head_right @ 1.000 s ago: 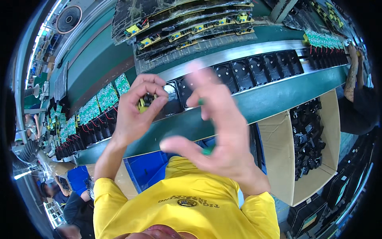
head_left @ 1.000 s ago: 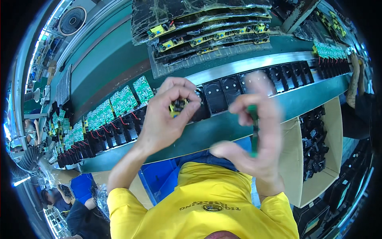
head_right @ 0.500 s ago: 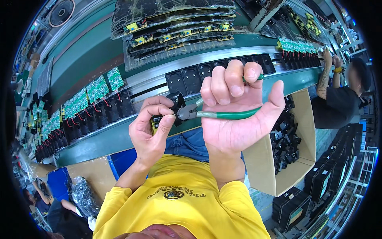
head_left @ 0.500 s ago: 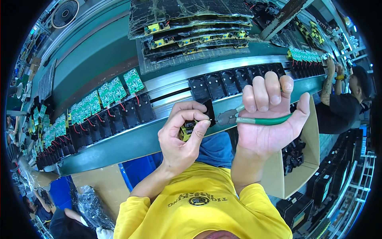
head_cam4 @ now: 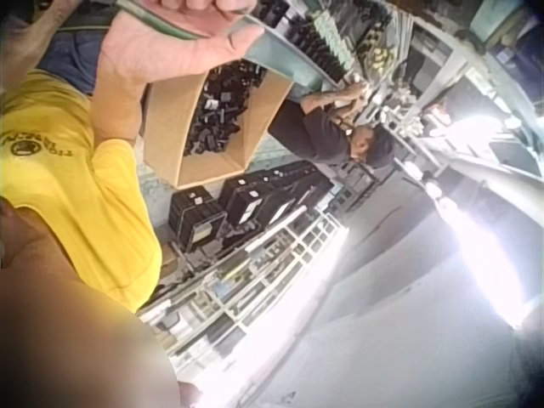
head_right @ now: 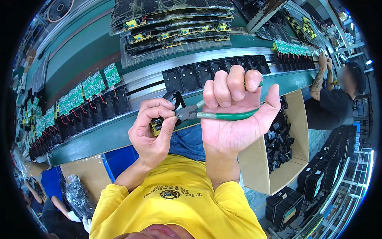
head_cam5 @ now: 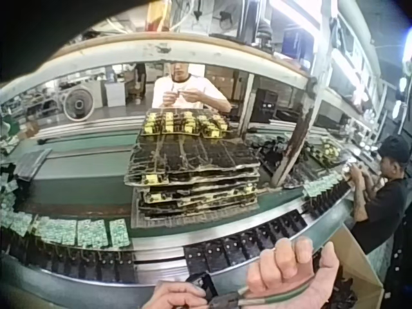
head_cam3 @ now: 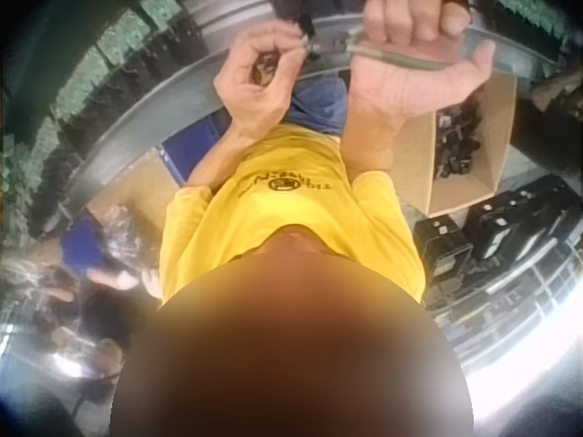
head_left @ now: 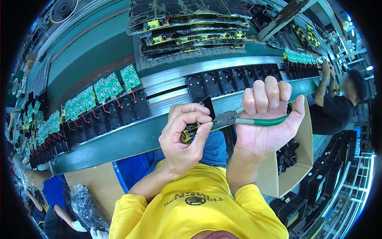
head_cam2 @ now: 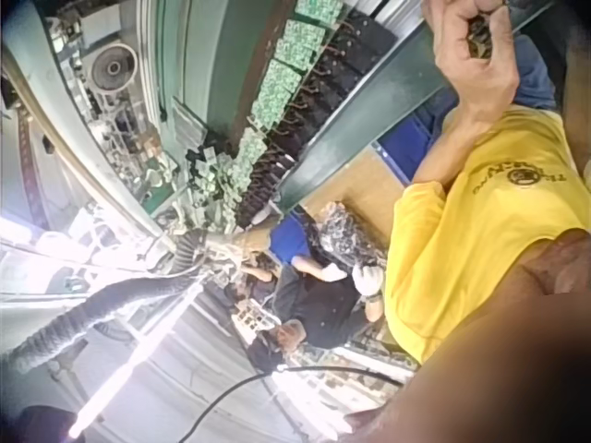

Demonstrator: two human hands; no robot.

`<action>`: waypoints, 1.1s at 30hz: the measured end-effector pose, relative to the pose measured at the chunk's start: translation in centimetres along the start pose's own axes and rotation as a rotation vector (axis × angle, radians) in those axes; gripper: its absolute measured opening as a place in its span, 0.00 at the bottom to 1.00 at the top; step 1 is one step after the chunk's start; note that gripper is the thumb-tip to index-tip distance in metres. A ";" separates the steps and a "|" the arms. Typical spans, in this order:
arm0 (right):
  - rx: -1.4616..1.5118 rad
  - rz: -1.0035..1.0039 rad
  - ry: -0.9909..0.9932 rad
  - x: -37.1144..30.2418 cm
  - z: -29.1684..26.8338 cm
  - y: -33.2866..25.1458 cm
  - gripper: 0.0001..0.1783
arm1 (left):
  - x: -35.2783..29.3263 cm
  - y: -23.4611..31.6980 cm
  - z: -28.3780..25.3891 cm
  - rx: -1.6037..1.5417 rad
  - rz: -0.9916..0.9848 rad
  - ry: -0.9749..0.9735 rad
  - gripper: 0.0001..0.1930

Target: The worker is assembling electronic components by placing circuit boards into housings on a conveyor line.

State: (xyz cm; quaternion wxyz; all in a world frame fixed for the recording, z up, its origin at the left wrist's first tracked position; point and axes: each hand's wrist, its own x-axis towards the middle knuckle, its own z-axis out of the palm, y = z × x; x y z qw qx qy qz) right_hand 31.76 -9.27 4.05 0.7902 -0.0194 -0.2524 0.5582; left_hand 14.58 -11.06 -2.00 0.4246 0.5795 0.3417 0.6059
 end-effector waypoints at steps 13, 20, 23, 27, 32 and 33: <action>0.016 -0.021 0.039 0.1 0.0 0.2 0.19 | -0.3 -0.5 0.7 0.107 0.154 0.045 0.10; 0.007 -0.024 -0.084 0.4 0.0 -0.2 0.20 | -0.4 -0.4 0.8 0.037 0.086 0.009 0.10; -0.026 -0.025 -0.114 0.5 0.2 -0.4 0.21 | -0.4 -0.4 0.5 -0.070 -0.012 -0.038 0.10; -0.042 0.027 -0.217 0.7 0.1 -1.0 0.18 | 0.0 0.4 0.2 -0.281 -0.272 -0.109 0.09; -0.044 -0.027 0.137 0.4 1.4 -1.0 0.22 | -0.2 0.2 0.5 0.010 0.061 0.002 0.10; -0.045 -0.028 0.138 0.3 1.2 -1.0 0.22 | -0.2 0.2 0.5 0.009 0.060 0.001 0.10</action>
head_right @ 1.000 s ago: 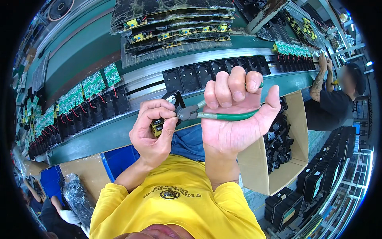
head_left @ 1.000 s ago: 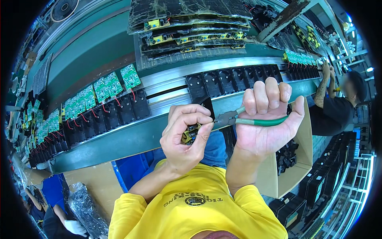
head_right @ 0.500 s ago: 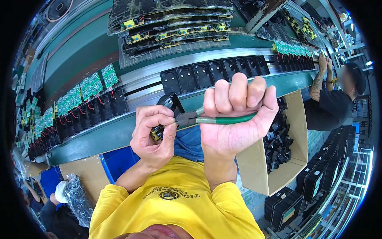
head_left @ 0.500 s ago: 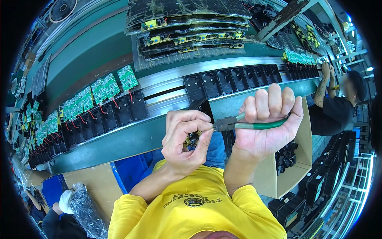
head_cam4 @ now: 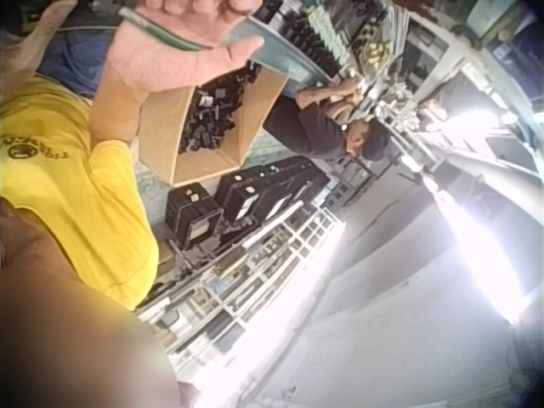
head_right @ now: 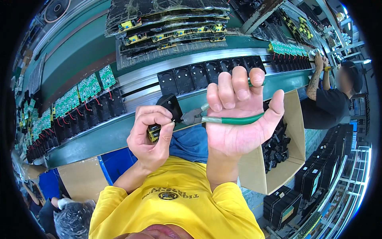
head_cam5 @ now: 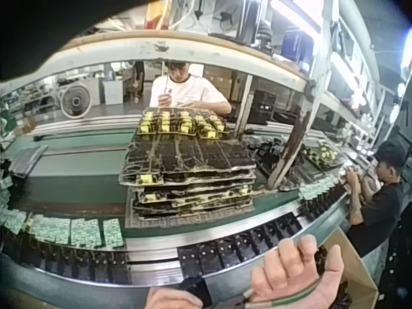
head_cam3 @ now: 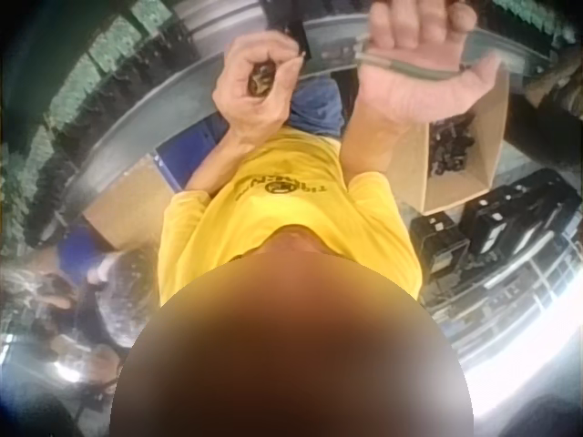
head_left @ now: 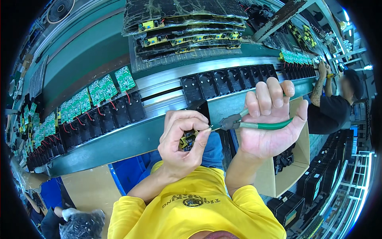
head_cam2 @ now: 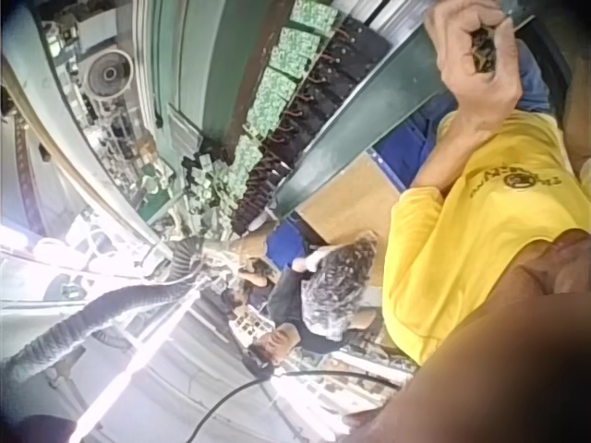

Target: The worker is assembling electronic components by placing circuit boards into housings on a conveyor line.

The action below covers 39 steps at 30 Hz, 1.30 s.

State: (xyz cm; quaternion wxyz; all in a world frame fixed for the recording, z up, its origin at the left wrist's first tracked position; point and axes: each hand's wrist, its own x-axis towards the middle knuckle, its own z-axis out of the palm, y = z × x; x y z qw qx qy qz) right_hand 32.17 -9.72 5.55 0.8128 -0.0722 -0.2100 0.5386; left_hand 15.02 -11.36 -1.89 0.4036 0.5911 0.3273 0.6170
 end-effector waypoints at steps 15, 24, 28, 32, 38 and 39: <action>0.107 0.078 -0.228 0.1 -2.8 0.4 0.18 | 0.3 -0.4 -0.2 0.191 0.205 -0.018 0.11; -0.033 0.056 -0.315 -0.2 -1.3 -0.4 0.20 | 0.5 -0.1 -0.6 0.008 0.041 -0.161 0.06; -0.138 0.047 -0.339 -0.4 1.9 -0.1 0.20 | 1.4 1.0 -1.4 -0.356 -0.395 -0.287 0.03; -0.126 0.168 -0.574 0.4 3.7 -0.3 0.19 | 2.3 0.5 -2.8 -0.689 -0.741 -0.474 0.04; 0.008 0.483 -1.204 2.3 5.2 -0.4 0.19 | 2.8 -1.0 -2.4 -0.972 -1.016 -0.798 0.10; 0.025 0.554 -1.382 2.6 5.2 0.0 0.19 | 2.6 -1.3 -2.5 -0.991 -1.044 -0.850 0.11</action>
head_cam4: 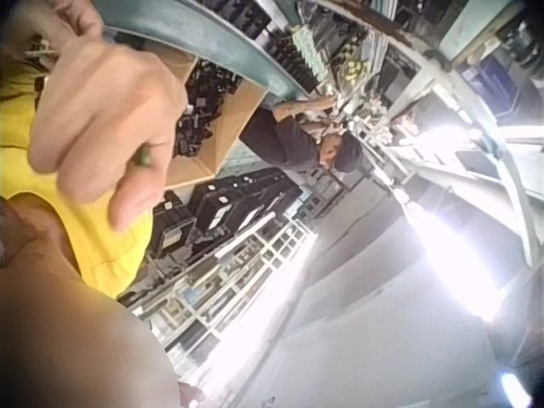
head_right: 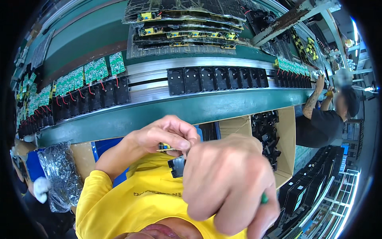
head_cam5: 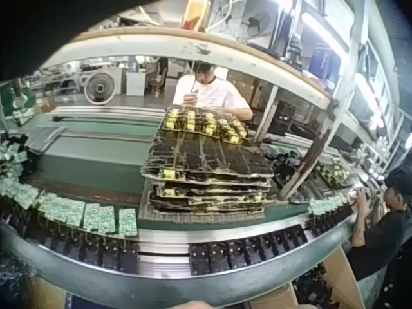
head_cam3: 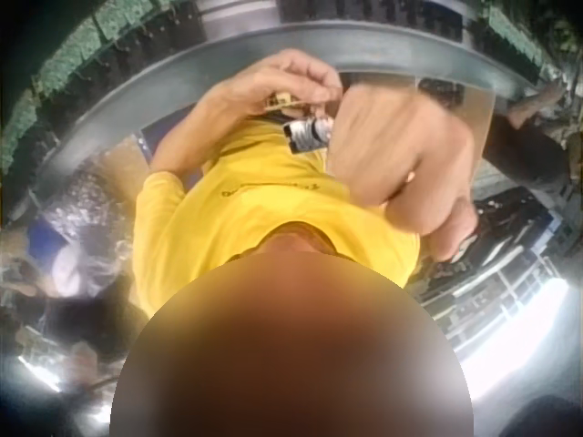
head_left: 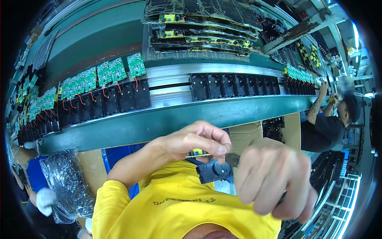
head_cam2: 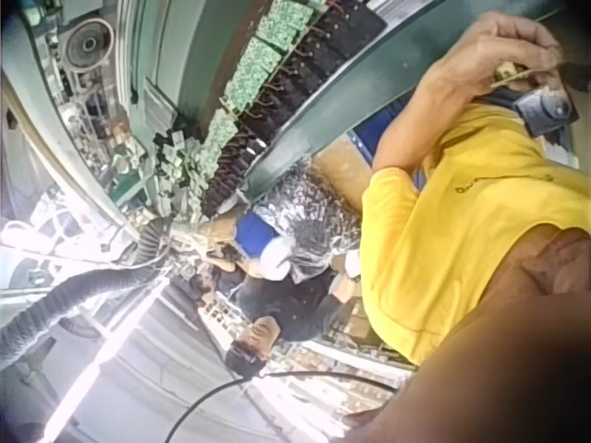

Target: The worker is assembling electronic components by placing circuit boards into housings on a conveyor line.

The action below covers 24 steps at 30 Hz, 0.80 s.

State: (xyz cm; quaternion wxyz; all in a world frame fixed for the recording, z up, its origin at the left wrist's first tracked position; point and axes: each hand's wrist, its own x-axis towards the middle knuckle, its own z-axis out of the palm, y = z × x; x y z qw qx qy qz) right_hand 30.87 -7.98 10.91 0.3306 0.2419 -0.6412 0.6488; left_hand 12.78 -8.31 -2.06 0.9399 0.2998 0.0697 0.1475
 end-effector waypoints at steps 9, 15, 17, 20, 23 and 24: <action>-0.180 -0.231 0.355 -3.3 2.5 -1.1 0.25 | 0.7 -0.9 1.5 0.168 0.223 0.084 0.04; -0.288 -0.597 1.213 -7.5 4.1 2.0 0.14 | 1.7 -2.9 1.8 1.062 0.923 0.628 0.10; -0.199 -0.642 1.251 -8.6 3.8 2.6 0.15 | 1.6 -3.0 1.5 1.095 0.946 0.638 0.11; 0.086 -0.757 1.321 -9.8 3.9 3.1 0.16 | 1.4 -2.9 1.2 1.194 1.052 0.686 0.15; 0.114 -0.754 1.326 -9.5 3.6 3.5 0.16 | 1.4 -2.9 1.5 1.252 1.072 0.696 0.15; 0.128 -0.752 1.329 -9.4 3.5 3.7 0.16 | 1.4 -2.9 1.6 1.279 1.082 0.700 0.15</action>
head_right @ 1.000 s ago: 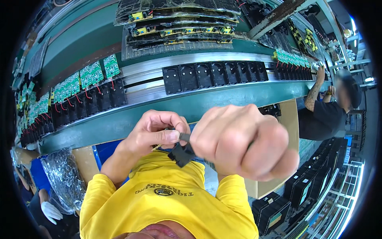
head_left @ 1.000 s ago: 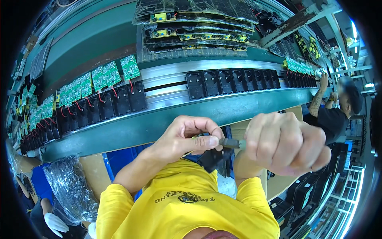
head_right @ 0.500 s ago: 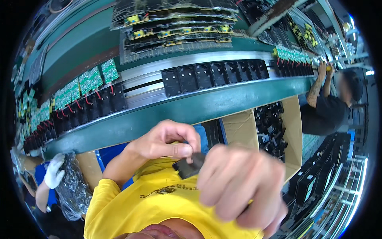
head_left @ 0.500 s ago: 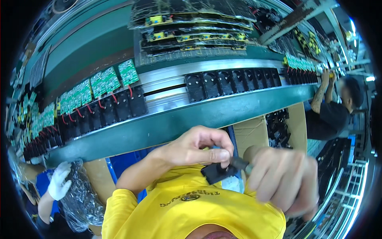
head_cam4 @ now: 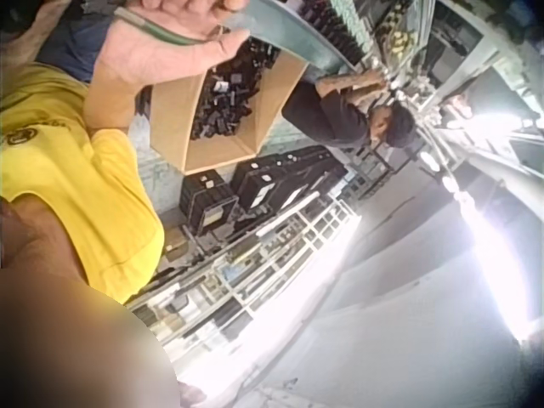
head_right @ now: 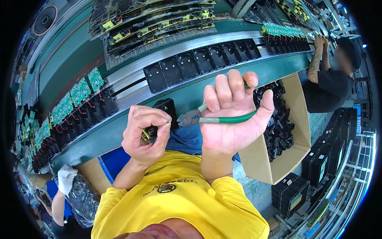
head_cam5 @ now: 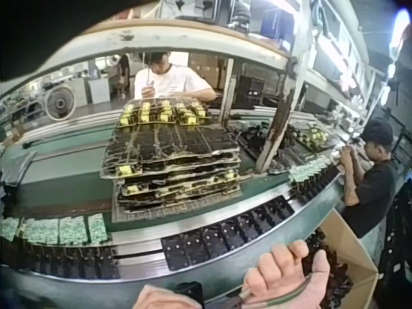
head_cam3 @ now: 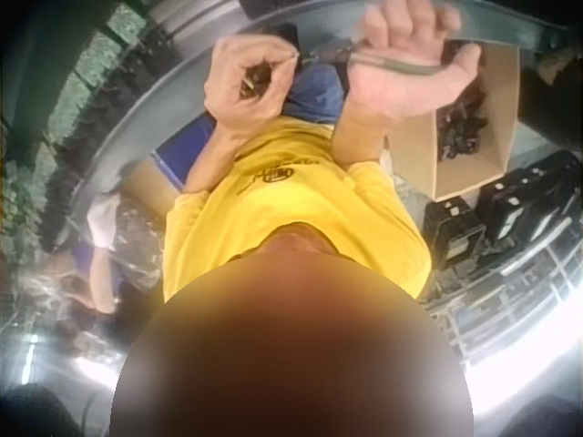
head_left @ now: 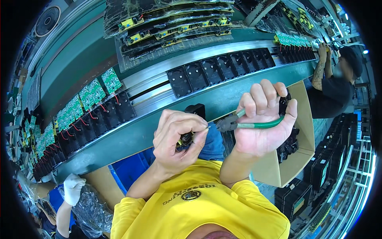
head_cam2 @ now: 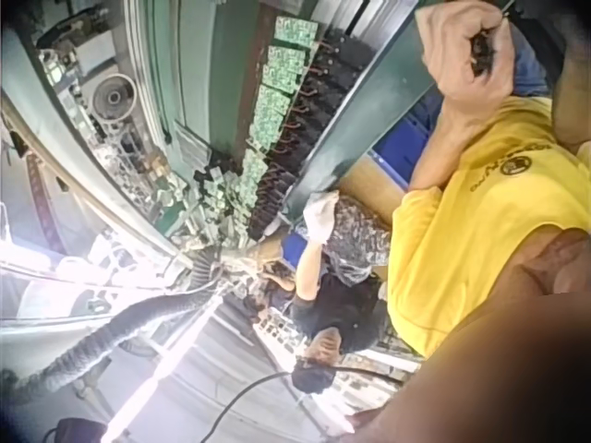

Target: The worker is assembling electronic components by placing circuit boards into housings on a conveyor line.

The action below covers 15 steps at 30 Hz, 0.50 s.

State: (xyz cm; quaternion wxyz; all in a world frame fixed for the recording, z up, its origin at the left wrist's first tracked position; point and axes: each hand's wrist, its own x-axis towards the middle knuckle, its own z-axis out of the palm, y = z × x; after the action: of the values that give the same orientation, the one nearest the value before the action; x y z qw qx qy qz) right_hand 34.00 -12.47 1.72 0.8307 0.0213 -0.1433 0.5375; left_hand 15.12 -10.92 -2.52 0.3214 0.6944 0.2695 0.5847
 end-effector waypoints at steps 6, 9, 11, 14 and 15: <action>-0.011 0.015 0.063 0.1 0.7 0.6 0.15 | 0.0 0.1 0.3 0.115 0.085 -0.004 0.15; -0.023 0.031 -0.014 0.4 -0.2 0.2 0.15 | 0.0 -0.1 0.6 0.136 0.105 -0.010 0.14; -0.033 0.050 -0.092 0.6 -0.6 -0.2 0.16 | 0.1 -0.2 0.8 0.161 0.126 -0.014 0.14; -0.106 0.086 -0.164 1.2 0.6 -0.4 0.16 | 0.6 0.2 0.2 0.006 -0.005 -0.128 0.11; -0.141 0.103 -0.202 1.4 1.1 -0.6 0.16 | 0.8 0.4 -0.1 -0.072 -0.068 -0.185 0.10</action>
State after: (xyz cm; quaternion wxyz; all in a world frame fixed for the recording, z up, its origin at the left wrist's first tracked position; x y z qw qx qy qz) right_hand 34.82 -11.64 3.19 0.7828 0.0094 -0.2647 0.5632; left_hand 15.18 -10.52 -1.68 0.3893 0.7238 0.2409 0.5163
